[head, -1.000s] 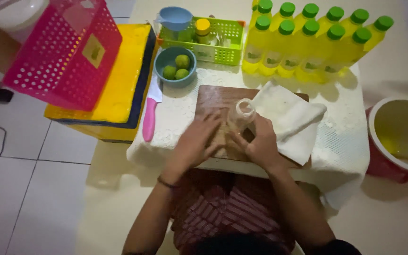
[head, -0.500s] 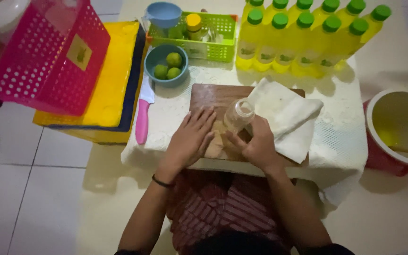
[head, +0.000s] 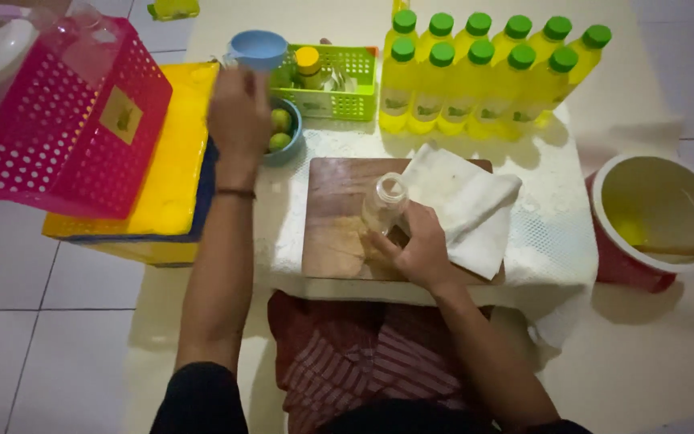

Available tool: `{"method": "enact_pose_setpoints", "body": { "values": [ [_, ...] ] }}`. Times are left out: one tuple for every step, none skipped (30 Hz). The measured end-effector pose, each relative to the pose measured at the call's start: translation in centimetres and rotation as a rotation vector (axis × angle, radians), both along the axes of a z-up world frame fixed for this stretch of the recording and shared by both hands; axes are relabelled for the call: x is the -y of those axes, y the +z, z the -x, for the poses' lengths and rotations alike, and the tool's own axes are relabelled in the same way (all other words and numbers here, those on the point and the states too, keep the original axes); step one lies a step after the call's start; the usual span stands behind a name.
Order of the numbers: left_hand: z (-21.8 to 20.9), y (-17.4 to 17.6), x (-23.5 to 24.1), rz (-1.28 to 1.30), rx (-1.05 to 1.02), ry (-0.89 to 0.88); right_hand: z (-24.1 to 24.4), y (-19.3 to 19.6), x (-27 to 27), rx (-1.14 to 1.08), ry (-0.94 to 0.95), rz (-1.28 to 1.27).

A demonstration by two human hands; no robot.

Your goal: Manually filling small plastic bottles with a yellow beverage using a ladle and funnel, followed by capping the bottles.

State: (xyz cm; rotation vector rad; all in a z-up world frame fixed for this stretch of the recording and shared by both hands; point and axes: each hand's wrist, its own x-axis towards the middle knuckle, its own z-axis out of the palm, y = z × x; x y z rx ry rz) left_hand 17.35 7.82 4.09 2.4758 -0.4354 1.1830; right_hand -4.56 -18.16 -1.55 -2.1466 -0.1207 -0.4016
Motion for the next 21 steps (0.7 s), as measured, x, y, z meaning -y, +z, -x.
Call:
{"method": "enact_pose_setpoints", "body": {
  "values": [
    [-1.1,1.5,-0.4,0.161,-0.054,0.03,0.1,0.4,0.0,0.032,0.027,0.02],
    [-2.2,2.9,-0.8,0.322,-0.109,0.058,0.2,0.8,0.0,0.065,0.055,0.041],
    [-4.1,2.4,-1.7,0.323,-0.107,0.049,0.1,0.6,0.0,0.069,0.046,0.043],
    [-6.0,1.9,-2.5,0.446,-0.305,0.121,-0.1,0.3,0.0,0.096,0.047,0.057],
    [-7.7,1.2,-3.5,0.566,-0.51,0.193,-0.2,0.0,0.0,0.122,0.052,0.072],
    [-6.0,3.2,-2.5,0.567,-0.51,0.189,0.0,0.3,0.0,0.123,0.049,0.075],
    [-4.2,5.2,-1.7,0.756,-0.712,0.163,0.0,0.6,-0.1,0.12,0.047,0.055],
    [-2.4,7.2,-0.9,0.943,-0.916,0.132,0.1,0.9,-0.1,0.116,0.045,0.035],
    [-2.7,6.7,-1.5,0.948,-0.911,0.13,0.1,0.8,-0.1,0.121,0.048,0.039],
    [-3.0,6.3,-2.1,1.004,-0.878,0.045,0.1,0.7,-0.1,0.135,0.045,0.051],
    [-3.4,5.9,-2.5,1.054,-0.845,-0.044,0.0,0.6,-0.1,0.149,0.038,0.061],
    [-3.4,5.9,-2.9,1.053,-0.841,-0.049,-0.3,0.4,0.1,0.155,0.036,0.062],
    [-3.2,5.7,-3.3,1.124,-0.771,-0.181,-0.3,0.1,0.1,0.12,0.044,0.071],
    [-3.1,5.4,-3.7,1.191,-0.699,-0.314,-0.3,-0.3,0.2,0.085,0.052,0.08],
    [-1.4,6.4,-3.1,1.189,-0.7,-0.314,-0.3,-0.2,0.2,0.085,0.051,0.077],
    [0.3,7.3,-2.5,1.206,-0.656,-0.452,-0.3,-0.2,0.1,0.091,0.052,0.072],
    [2.0,8.3,-2.0,1.22,-0.611,-0.59,-0.4,-0.1,0.0,0.097,0.052,0.066],
    [3.8,9.2,-1.1,1.217,-0.613,-0.59,-0.4,-0.1,0.0,0.096,0.051,0.063],
    [5.7,10.0,-0.2,1.263,-0.648,-0.724,-0.4,-0.1,0.0,0.103,0.054,0.081],
    [7.5,10.8,0.7,1.307,-0.683,-0.858,-0.3,-0.1,0.1,0.11,0.057,0.099],
    [9.2,11.4,1.8,1.305,-0.684,-0.86,-0.3,-0.2,0.1,0.11,0.055,0.098]
  ]
}}
